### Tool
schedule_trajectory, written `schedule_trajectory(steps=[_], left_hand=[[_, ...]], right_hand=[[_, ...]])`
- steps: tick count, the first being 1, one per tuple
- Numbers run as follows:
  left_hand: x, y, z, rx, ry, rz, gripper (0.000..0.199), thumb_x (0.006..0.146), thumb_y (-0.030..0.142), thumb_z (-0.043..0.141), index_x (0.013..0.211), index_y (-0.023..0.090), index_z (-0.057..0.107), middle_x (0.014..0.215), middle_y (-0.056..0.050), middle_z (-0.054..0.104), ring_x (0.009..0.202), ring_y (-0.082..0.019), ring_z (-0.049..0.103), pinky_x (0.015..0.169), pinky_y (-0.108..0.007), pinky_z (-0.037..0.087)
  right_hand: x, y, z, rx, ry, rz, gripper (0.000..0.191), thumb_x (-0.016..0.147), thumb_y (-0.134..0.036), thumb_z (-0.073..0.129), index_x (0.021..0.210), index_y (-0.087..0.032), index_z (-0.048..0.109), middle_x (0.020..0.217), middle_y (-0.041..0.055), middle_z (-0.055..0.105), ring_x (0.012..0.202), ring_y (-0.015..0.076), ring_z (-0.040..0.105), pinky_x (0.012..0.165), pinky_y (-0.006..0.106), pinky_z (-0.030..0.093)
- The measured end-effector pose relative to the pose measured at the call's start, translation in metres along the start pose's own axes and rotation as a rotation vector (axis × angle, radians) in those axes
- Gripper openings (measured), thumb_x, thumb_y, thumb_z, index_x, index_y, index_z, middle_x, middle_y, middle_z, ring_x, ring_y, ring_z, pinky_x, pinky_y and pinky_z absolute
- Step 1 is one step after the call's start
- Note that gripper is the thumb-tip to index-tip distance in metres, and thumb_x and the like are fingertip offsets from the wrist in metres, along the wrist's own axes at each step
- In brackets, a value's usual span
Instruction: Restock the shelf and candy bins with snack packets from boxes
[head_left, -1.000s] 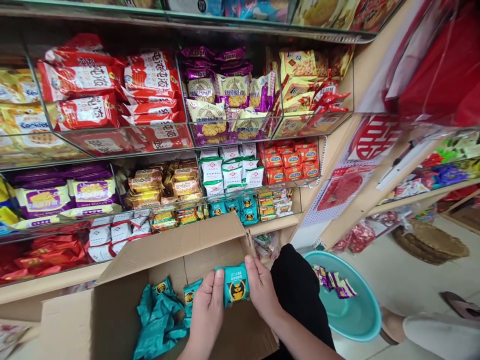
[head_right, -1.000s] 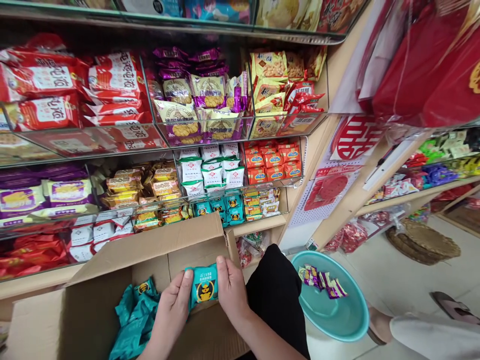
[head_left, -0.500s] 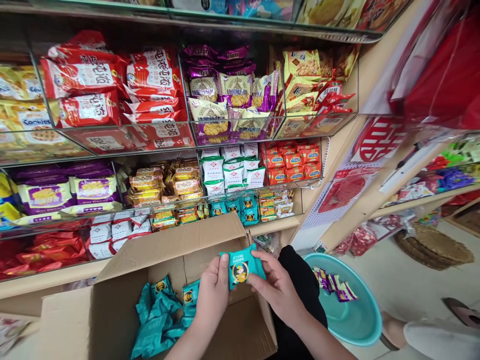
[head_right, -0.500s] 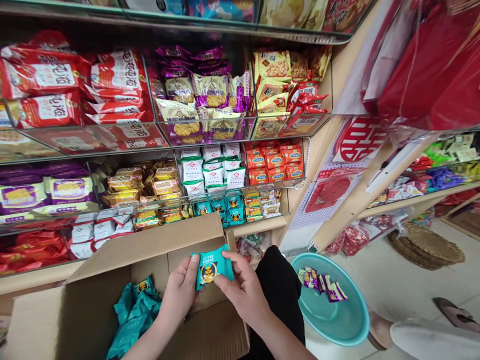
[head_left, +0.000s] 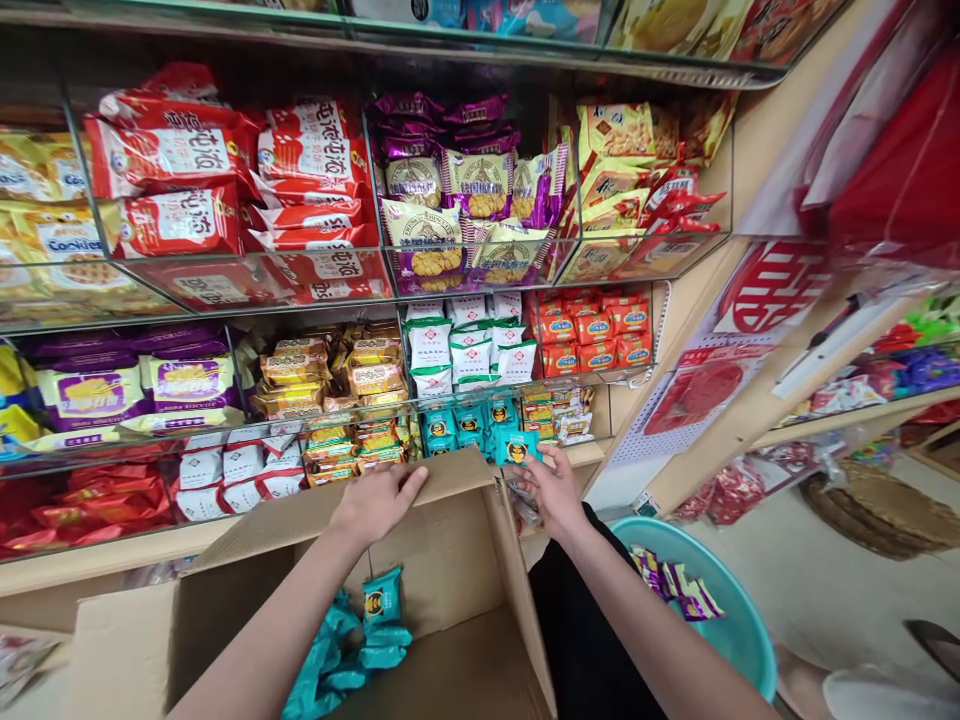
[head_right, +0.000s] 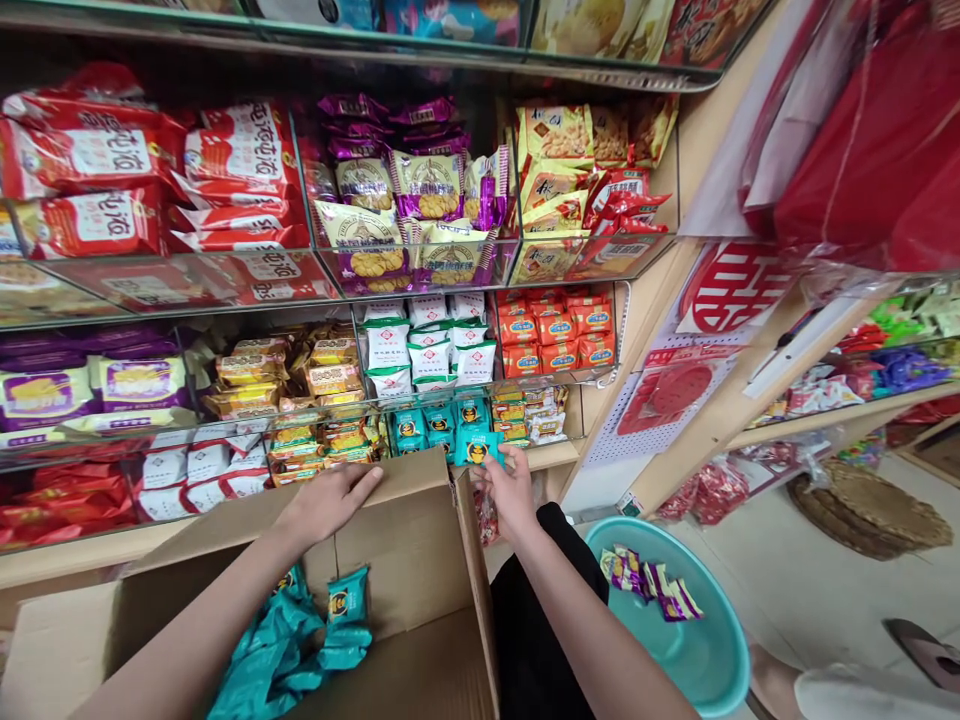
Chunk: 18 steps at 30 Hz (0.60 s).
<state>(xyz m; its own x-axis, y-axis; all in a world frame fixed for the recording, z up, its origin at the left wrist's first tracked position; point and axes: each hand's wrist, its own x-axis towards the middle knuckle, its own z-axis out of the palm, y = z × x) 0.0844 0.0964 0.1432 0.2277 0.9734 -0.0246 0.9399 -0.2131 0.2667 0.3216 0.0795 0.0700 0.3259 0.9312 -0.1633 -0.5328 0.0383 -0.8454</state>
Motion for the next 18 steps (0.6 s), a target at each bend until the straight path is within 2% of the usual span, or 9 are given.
schedule_trajectory(steps=[2,7,10,14,18], left_hand=[[0.002,-0.002,0.005,0.019,-0.061,-0.03,0.05,0.081,0.055,0.026,0.1,0.023,0.06,0.105,-0.006,0.062,0.101,-0.024,0.052,0.085,-0.036,0.037],[-0.002,0.0,0.007,0.017,-0.041,-0.069,0.046,0.08,0.053,0.028,0.102,0.027,0.059,0.106,-0.004,0.062,0.102,-0.024,0.051,0.084,-0.036,0.036],[-0.003,0.0,0.006,-0.007,-0.052,-0.095,0.043,0.079,0.051,0.032,0.102,0.028,0.06,0.108,-0.004,0.061,0.102,-0.023,0.051,0.085,-0.035,0.035],[-0.002,0.001,0.005,0.011,-0.057,-0.126,0.042,0.079,0.05,0.032,0.101,0.028,0.06,0.107,-0.004,0.061,0.101,-0.024,0.052,0.085,-0.037,0.036],[-0.003,0.002,0.004,0.022,-0.064,-0.134,0.044,0.079,0.05,0.03,0.101,0.026,0.061,0.105,-0.004,0.062,0.1,-0.024,0.053,0.084,-0.036,0.038]], right_hand=[[0.019,0.007,0.014,-0.02,-0.017,-0.034,0.043,0.058,-0.032,0.069,0.09,-0.024,0.041,0.067,-0.0055,0.057,0.067,0.0148,0.064,0.05,0.02,0.049],[0.064,0.022,0.052,-0.001,-0.061,-0.097,0.041,0.058,-0.032,0.068,0.089,-0.022,0.043,0.066,-0.007,0.055,0.061,0.012,0.063,0.051,0.021,0.05],[0.086,0.033,0.071,0.028,-0.093,-0.133,0.034,0.058,-0.032,0.068,0.081,-0.02,0.046,0.066,-0.0057,0.057,0.061,0.0114,0.062,0.055,0.022,0.05],[0.105,0.047,0.081,0.0,-0.099,-0.158,0.03,0.058,-0.032,0.067,0.076,-0.018,0.048,0.065,-0.0042,0.059,0.058,0.0116,0.061,0.056,0.024,0.051],[0.11,0.054,0.079,-0.103,-0.098,-0.172,0.026,0.063,-0.036,0.062,0.074,-0.017,0.049,0.052,-0.0046,0.057,0.048,0.0134,0.059,0.049,0.025,0.05]])
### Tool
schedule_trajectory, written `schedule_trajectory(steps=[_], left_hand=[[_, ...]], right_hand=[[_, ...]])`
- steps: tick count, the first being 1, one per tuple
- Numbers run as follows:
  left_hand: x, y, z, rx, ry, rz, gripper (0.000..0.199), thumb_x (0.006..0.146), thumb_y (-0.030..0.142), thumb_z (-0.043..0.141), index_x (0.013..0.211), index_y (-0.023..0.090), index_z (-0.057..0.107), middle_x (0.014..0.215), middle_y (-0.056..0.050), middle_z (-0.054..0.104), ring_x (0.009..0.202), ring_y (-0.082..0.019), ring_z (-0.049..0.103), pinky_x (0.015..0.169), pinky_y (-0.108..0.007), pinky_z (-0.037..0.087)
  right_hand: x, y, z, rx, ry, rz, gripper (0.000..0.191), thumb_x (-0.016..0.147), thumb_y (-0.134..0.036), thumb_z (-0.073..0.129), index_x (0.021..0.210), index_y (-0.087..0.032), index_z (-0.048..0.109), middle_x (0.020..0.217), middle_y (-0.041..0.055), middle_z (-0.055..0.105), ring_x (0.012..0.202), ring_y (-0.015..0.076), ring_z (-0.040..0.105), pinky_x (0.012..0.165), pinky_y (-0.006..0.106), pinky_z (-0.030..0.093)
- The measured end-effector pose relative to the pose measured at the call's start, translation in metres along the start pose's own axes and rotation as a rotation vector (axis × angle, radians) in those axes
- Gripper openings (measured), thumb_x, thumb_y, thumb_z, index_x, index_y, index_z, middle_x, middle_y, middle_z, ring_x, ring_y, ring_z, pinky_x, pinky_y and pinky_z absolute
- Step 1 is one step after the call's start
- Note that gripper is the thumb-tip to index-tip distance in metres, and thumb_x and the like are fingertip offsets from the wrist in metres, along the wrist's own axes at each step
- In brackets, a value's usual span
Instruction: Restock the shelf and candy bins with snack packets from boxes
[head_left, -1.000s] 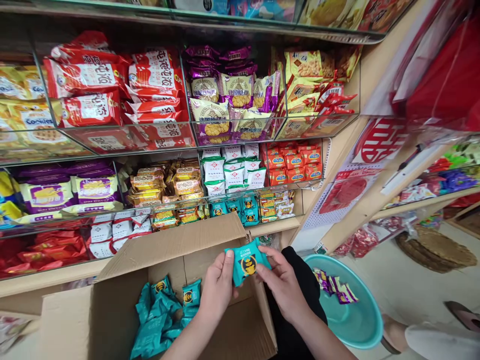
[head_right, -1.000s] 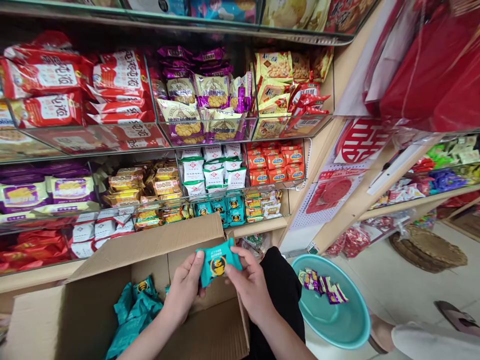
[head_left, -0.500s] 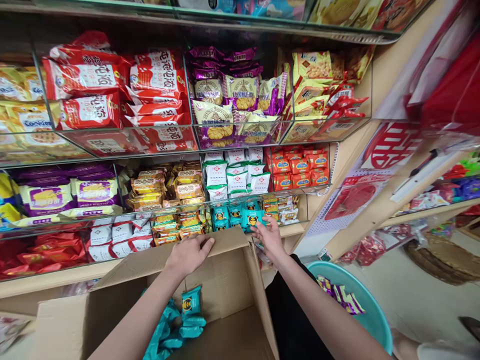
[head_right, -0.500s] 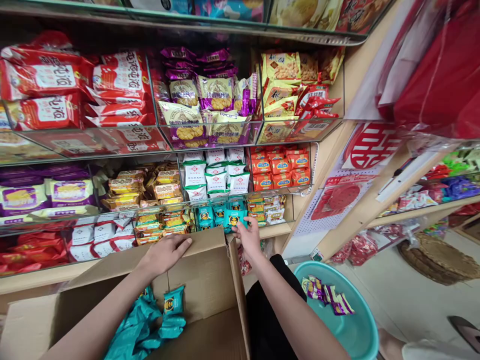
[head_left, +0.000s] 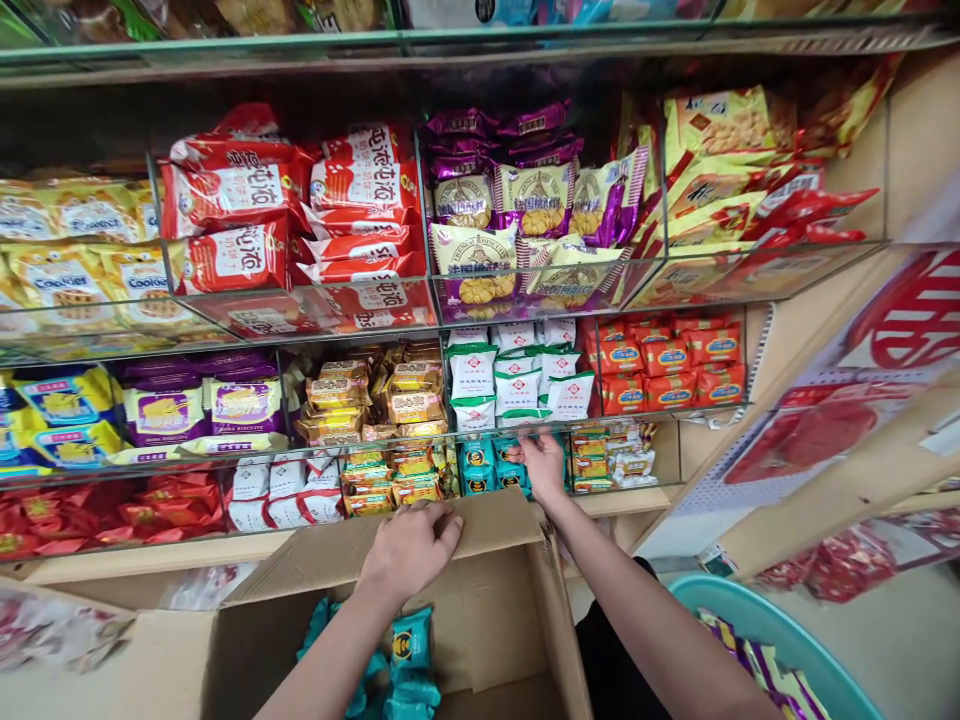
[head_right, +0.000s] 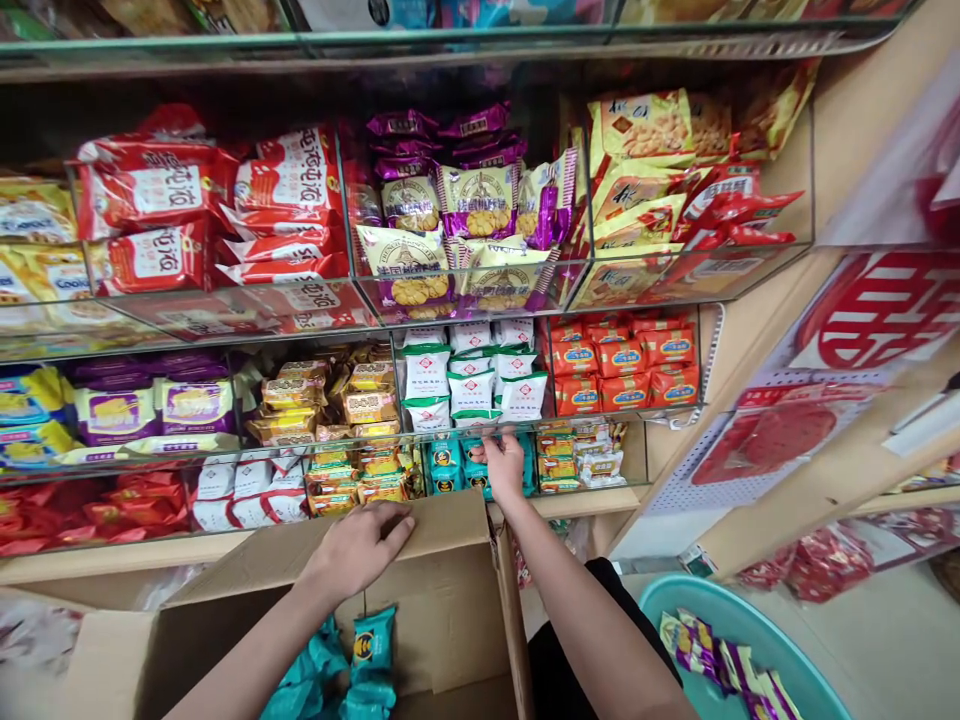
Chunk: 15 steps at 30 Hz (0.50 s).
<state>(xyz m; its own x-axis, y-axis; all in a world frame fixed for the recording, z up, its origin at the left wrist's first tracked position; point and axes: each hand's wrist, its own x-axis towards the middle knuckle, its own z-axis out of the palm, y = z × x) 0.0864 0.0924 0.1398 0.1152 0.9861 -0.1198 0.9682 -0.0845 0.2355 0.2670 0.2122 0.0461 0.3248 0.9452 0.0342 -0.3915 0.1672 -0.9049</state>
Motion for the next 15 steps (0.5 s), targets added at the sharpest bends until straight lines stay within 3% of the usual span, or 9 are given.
schedule_trajectory(steps=[5,11,15], left_hand=[[0.0,-0.001,0.0,0.006,0.014,0.018,0.043,0.08,0.05,0.029,0.101,0.027,0.06,0.106,-0.003,0.062,0.1,-0.021,0.053,0.085,-0.033,0.039],[0.003,0.0,0.001,0.028,0.006,0.02,0.042,0.08,0.05,0.029,0.103,0.03,0.058,0.108,-0.001,0.062,0.103,-0.022,0.052,0.085,-0.036,0.039],[0.003,0.002,0.002,0.03,-0.005,0.006,0.043,0.08,0.05,0.029,0.104,0.029,0.058,0.108,-0.001,0.062,0.103,-0.023,0.052,0.085,-0.036,0.039]], right_hand=[[0.003,-0.005,0.007,-0.058,0.015,-0.073,0.024,0.066,-0.035,0.058,0.081,-0.019,0.048,0.054,-0.0035,0.059,0.042,0.0153,0.057,0.039,0.026,0.047],[0.017,-0.014,0.018,-0.03,0.07,-0.015,0.009,0.065,-0.027,0.051,0.066,-0.018,0.051,0.061,0.0037,0.063,0.05,0.0172,0.06,0.042,0.027,0.049],[0.014,-0.011,0.016,-0.089,0.064,-0.026,0.014,0.069,-0.031,0.047,0.069,-0.018,0.052,0.064,0.0051,0.064,0.05,0.0174,0.06,0.044,0.028,0.049]])
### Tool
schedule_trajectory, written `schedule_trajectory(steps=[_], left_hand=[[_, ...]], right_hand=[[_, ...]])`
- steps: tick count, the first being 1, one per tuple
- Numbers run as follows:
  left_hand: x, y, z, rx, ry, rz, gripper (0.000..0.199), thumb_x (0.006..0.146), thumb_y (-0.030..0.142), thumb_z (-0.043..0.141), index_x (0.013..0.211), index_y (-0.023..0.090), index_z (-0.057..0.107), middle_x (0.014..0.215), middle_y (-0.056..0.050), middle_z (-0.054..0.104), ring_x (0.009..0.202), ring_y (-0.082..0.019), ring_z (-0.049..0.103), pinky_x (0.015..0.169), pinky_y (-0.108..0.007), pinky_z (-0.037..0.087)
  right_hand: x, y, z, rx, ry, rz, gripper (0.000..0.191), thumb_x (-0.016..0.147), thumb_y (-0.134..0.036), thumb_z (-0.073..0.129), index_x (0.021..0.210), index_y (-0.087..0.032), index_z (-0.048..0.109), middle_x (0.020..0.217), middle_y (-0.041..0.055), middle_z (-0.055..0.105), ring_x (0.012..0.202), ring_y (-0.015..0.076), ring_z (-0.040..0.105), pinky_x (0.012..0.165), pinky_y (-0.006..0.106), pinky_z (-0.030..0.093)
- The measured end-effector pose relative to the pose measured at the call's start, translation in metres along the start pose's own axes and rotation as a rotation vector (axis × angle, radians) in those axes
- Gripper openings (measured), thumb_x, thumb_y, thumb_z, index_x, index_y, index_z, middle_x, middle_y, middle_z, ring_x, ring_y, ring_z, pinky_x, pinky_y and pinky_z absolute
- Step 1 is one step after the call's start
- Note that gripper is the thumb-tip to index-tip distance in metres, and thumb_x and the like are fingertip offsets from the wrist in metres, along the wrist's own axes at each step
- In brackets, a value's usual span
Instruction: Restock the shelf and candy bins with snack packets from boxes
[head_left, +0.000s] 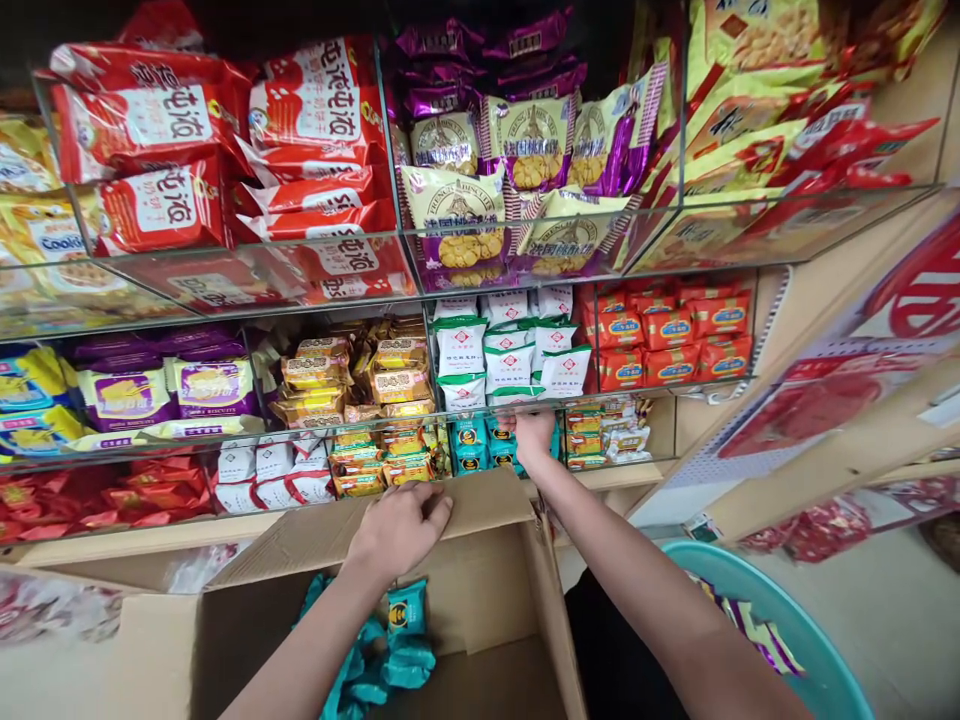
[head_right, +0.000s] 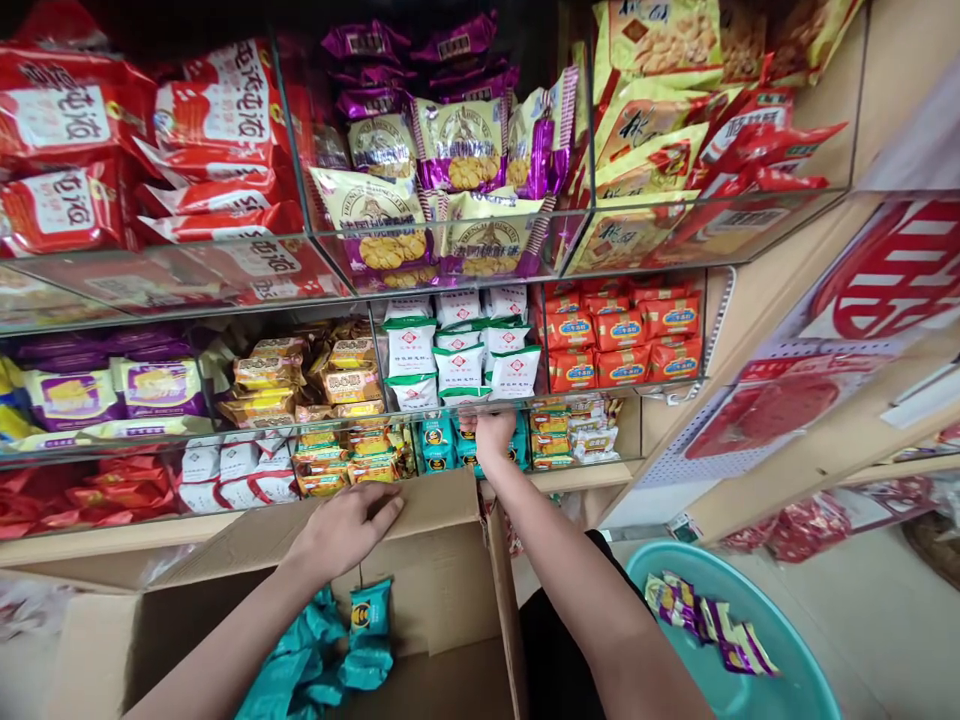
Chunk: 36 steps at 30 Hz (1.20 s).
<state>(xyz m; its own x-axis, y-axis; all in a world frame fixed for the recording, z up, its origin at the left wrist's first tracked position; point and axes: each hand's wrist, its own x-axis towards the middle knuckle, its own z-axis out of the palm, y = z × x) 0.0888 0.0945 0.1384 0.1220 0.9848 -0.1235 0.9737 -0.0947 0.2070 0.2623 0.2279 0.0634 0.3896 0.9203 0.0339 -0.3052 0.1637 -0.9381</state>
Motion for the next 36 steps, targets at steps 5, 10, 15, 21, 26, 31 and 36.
schedule_trajectory(steps=[5,10,15,21,26,31,36], left_hand=[[0.0,0.0,0.001,-0.005,0.012,0.012,0.043,0.08,0.05,0.029,0.102,0.028,0.059,0.107,-0.002,0.062,0.101,-0.022,0.053,0.085,-0.034,0.039],[0.0,0.0,0.001,-0.002,0.021,0.014,0.043,0.08,0.05,0.03,0.102,0.027,0.059,0.106,-0.004,0.062,0.1,-0.021,0.053,0.084,-0.033,0.039],[0.0,0.0,0.002,0.012,0.014,0.011,0.044,0.08,0.05,0.029,0.103,0.028,0.059,0.105,-0.004,0.062,0.099,-0.022,0.054,0.084,-0.034,0.04],[0.0,-0.002,0.004,0.006,0.028,0.011,0.043,0.08,0.05,0.029,0.101,0.029,0.059,0.105,-0.003,0.062,0.1,-0.021,0.053,0.084,-0.033,0.04],[0.002,-0.002,0.001,0.01,0.012,0.0,0.043,0.08,0.05,0.029,0.102,0.028,0.059,0.105,-0.003,0.062,0.1,-0.021,0.054,0.084,-0.034,0.04],[0.005,-0.003,-0.001,-0.009,-0.017,-0.025,0.043,0.08,0.05,0.03,0.104,0.028,0.058,0.111,-0.001,0.06,0.104,-0.022,0.052,0.087,-0.035,0.039],[0.011,-0.002,-0.002,-0.028,-0.04,-0.03,0.044,0.079,0.05,0.031,0.105,0.028,0.057,0.114,0.0,0.059,0.107,-0.022,0.05,0.089,-0.035,0.039]], right_hand=[[-0.02,-0.003,-0.021,-0.386,-0.155,-0.246,0.026,0.077,-0.037,0.043,0.084,-0.015,0.056,0.08,0.0078,0.065,0.068,0.0185,0.061,0.062,0.031,0.049],[-0.031,-0.017,-0.045,-1.096,-0.366,-0.732,0.035,0.086,-0.035,0.035,0.106,-0.016,0.057,0.113,0.0104,0.056,0.109,0.0243,0.044,0.095,0.041,0.029],[-0.023,-0.02,-0.044,-1.499,-0.473,-0.774,0.044,0.087,-0.04,0.032,0.121,-0.015,0.045,0.123,0.0114,0.049,0.116,0.0265,0.038,0.1,0.048,0.012],[-0.011,-0.019,-0.019,-1.637,-0.435,-0.569,0.044,0.088,-0.044,0.027,0.103,-0.018,0.059,0.091,0.0131,0.065,0.092,0.0269,0.055,0.089,0.048,0.026],[-0.009,-0.02,-0.009,-1.637,-0.38,-0.556,0.044,0.087,-0.047,0.029,0.098,-0.021,0.062,0.095,0.0125,0.064,0.094,0.0268,0.054,0.086,0.044,0.03],[-0.007,-0.02,-0.011,-1.675,-0.414,-0.587,0.048,0.087,-0.05,0.025,0.098,-0.022,0.063,0.101,0.0112,0.063,0.096,0.0242,0.053,0.088,0.042,0.03],[0.002,-0.016,-0.006,-1.61,-0.39,-0.566,0.047,0.085,-0.052,0.03,0.098,-0.021,0.063,0.099,0.0107,0.064,0.094,0.0239,0.055,0.085,0.039,0.034]])
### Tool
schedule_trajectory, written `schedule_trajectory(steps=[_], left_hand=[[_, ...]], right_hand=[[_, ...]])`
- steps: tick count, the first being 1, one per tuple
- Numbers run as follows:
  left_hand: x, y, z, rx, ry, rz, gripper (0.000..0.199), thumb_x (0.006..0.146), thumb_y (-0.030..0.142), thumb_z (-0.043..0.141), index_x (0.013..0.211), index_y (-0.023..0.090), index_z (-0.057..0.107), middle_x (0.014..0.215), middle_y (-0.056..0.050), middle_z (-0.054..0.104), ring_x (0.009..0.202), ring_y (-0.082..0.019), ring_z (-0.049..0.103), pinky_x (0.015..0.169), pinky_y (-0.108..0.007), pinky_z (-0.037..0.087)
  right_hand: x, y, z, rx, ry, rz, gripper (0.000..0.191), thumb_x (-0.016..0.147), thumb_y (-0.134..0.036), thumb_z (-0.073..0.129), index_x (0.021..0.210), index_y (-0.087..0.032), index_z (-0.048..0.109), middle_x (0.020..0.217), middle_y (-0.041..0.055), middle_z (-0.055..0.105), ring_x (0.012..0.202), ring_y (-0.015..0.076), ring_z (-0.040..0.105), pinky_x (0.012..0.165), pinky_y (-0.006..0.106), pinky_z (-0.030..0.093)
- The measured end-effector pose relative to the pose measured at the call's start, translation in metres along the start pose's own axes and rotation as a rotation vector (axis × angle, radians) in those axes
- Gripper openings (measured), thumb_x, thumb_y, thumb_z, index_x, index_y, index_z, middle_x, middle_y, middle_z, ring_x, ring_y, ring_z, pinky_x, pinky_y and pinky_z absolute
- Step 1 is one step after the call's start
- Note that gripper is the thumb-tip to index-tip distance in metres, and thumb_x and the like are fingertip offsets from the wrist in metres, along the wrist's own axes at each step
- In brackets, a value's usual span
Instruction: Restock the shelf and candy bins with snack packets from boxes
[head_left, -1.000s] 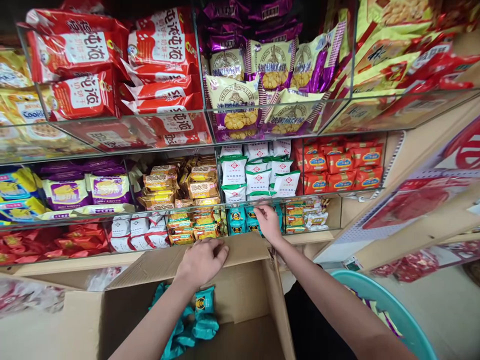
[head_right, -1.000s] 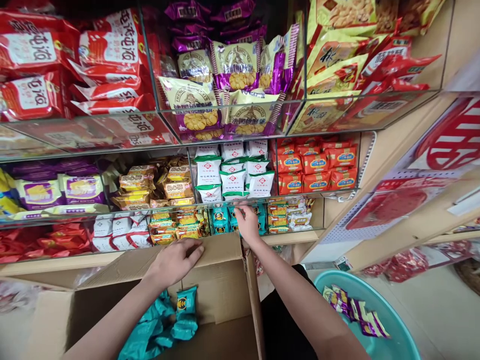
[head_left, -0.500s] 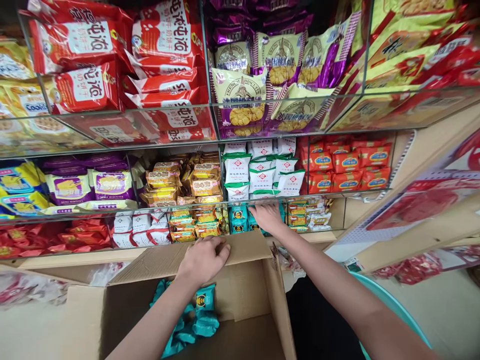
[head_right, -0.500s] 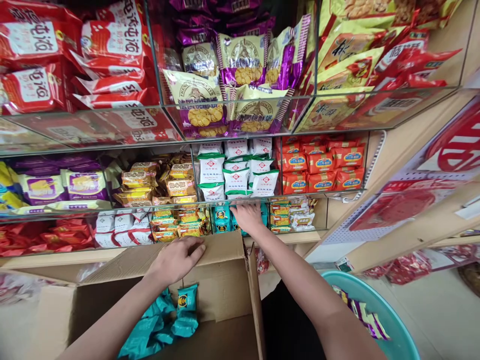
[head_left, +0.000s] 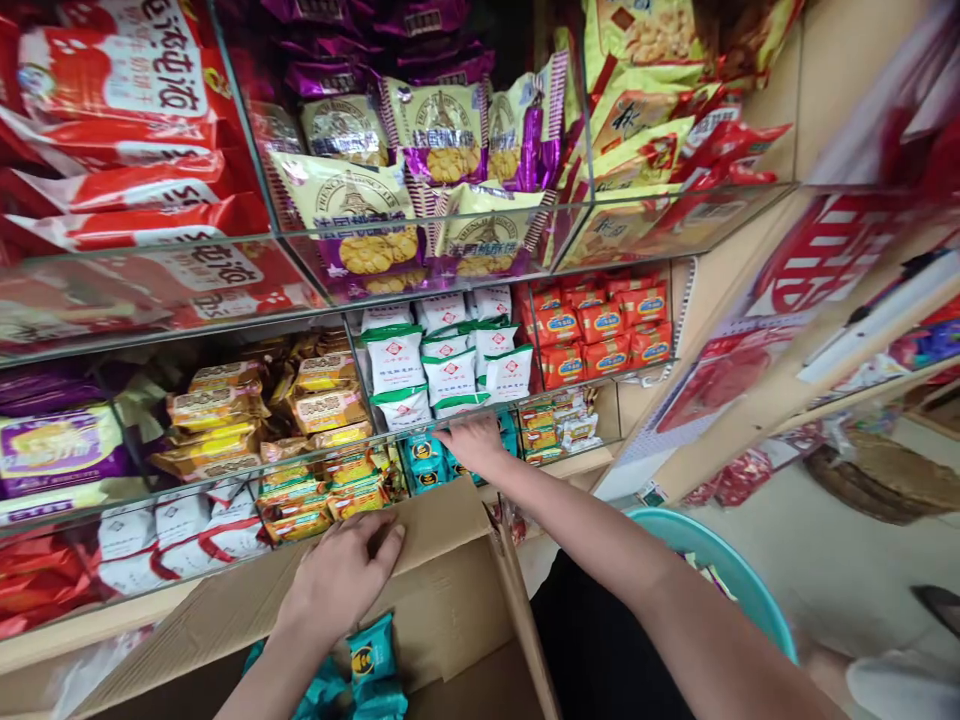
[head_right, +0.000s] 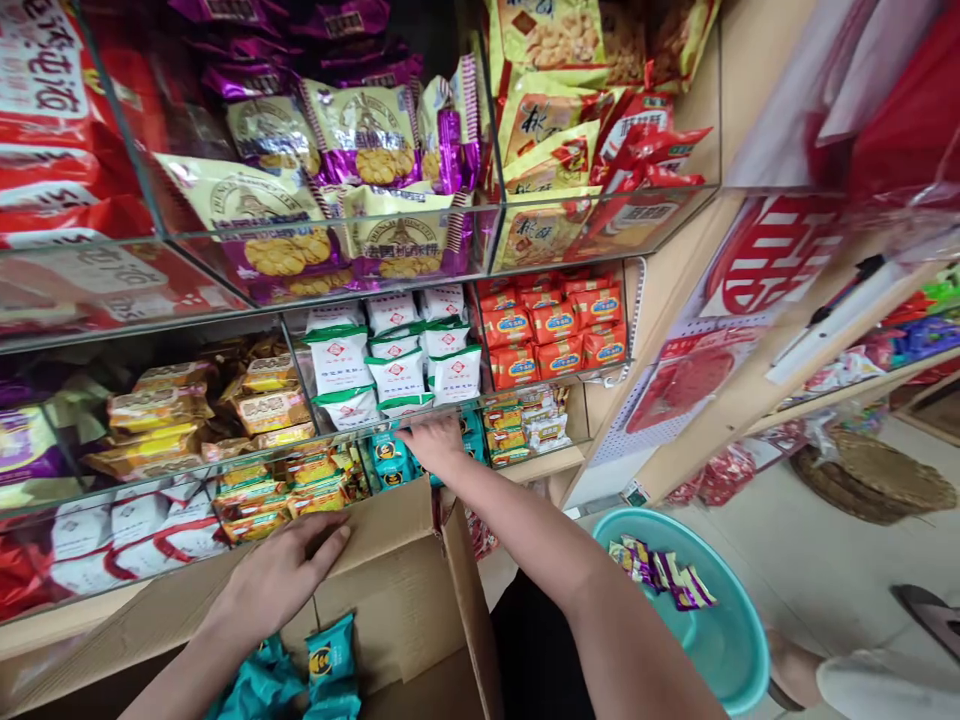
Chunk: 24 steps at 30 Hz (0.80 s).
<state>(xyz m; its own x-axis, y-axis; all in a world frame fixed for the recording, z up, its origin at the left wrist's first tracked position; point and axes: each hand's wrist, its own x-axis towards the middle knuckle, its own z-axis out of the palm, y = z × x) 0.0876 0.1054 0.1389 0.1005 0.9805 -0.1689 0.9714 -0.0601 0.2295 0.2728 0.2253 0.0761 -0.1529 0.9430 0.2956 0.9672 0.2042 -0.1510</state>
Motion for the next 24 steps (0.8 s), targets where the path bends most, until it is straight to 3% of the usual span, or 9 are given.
schedule_trajectory(steps=[6,15,20,24], left_hand=[[-0.001,0.004,-0.002,-0.003,0.0,-0.018,0.042,0.079,0.049,0.032,0.105,0.028,0.058,0.113,0.001,0.06,0.107,-0.022,0.051,0.087,-0.035,0.04],[-0.002,0.002,0.0,-0.011,0.006,0.002,0.042,0.08,0.048,0.031,0.105,0.027,0.058,0.113,0.001,0.059,0.106,-0.021,0.051,0.089,-0.035,0.039],[-0.001,0.001,0.0,-0.016,0.006,0.007,0.042,0.08,0.048,0.031,0.105,0.027,0.058,0.113,0.0,0.06,0.107,-0.021,0.051,0.089,-0.034,0.039],[-0.001,0.001,0.0,-0.021,-0.002,0.004,0.043,0.08,0.049,0.031,0.104,0.027,0.058,0.113,0.001,0.06,0.107,-0.021,0.05,0.089,-0.034,0.039]], right_hand=[[0.0,0.001,-0.001,-0.004,0.031,-0.012,0.046,0.085,-0.052,0.029,0.102,-0.023,0.06,0.104,0.0103,0.062,0.1,0.0247,0.052,0.087,0.04,0.032],[-0.01,0.004,-0.002,-0.044,0.048,-0.087,0.043,0.085,-0.05,0.034,0.091,-0.019,0.064,0.087,0.01,0.067,0.084,0.0228,0.058,0.084,0.04,0.032],[-0.001,0.0,-0.001,-0.026,-0.039,-0.067,0.049,0.086,-0.052,0.028,0.095,-0.019,0.063,0.093,0.0112,0.065,0.087,0.0228,0.057,0.081,0.038,0.036],[0.006,-0.005,0.0,0.011,-0.002,-0.052,0.049,0.085,-0.054,0.026,0.101,-0.023,0.061,0.103,0.0095,0.062,0.097,0.0242,0.053,0.084,0.039,0.036]])
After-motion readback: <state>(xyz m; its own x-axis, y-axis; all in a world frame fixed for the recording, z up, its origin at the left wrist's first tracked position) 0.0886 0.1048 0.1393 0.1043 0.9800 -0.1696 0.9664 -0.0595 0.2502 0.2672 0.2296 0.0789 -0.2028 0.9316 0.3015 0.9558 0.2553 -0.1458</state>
